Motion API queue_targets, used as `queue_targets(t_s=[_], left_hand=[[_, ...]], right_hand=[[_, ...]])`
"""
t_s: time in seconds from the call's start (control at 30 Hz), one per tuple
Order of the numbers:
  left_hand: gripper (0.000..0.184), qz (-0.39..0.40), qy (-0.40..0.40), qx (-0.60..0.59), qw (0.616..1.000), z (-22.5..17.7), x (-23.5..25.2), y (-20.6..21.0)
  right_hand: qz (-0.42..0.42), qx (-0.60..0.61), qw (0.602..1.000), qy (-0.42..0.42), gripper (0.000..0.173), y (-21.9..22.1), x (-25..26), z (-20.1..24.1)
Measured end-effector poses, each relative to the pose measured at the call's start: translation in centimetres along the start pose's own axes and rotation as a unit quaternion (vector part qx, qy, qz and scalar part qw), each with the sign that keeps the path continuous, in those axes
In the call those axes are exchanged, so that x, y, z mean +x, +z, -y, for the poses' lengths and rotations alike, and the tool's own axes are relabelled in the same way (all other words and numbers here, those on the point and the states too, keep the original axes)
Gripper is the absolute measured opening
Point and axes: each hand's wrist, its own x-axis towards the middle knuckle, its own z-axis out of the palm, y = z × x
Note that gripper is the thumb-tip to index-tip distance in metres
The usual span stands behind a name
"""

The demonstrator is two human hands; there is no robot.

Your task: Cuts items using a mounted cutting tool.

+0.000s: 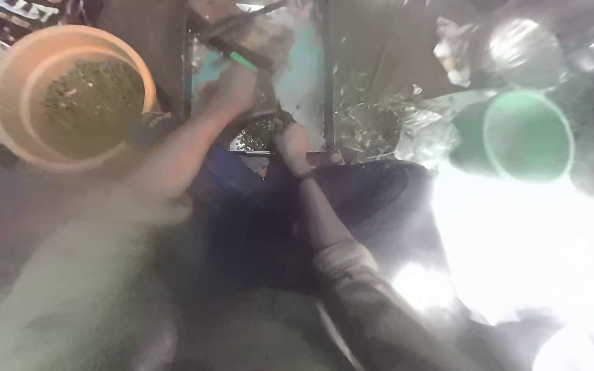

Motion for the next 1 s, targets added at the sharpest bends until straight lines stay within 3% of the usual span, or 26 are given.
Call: queue_targets(t_s=[0.07, 0.23, 0.43, 0.63, 0.73, 1.0], left_hand=[[0.022, 0.052, -0.055, -0.008, 0.997, -0.4, 1.4, -0.1], [0.024, 0.051, -0.062, -0.021, 0.997, -0.9, 0.7, -0.4], [0.023, 0.067, -0.068, -0.023, 0.995, -1.8, 0.5, -1.0], [0.022, 0.042, -0.054, -0.025, 0.997, -1.2, 0.5, -0.5], [0.021, 0.048, -0.051, -0.025, 0.997, -1.4, 0.6, -0.6], [0.021, 0.04, -0.057, -0.038, 0.997, -1.1, 0.7, -0.3]], right_hand=[[-0.005, -0.022, 1.0, 0.004, 0.044, 0.3, -0.5, 1.5], [0.013, -0.064, 0.997, 0.041, 0.042, 1.0, -1.7, 4.3], [-0.005, -0.127, 0.992, 0.009, 0.04, 1.4, -1.9, 3.9], [0.0, -0.104, 0.994, 0.03, 0.052, 0.6, -1.7, 4.6], [0.011, -0.124, 0.992, 0.029, 0.036, 0.8, -2.1, 5.1], [-0.01, -0.088, 0.996, 0.015, 0.042, 0.4, -1.0, 4.2]])
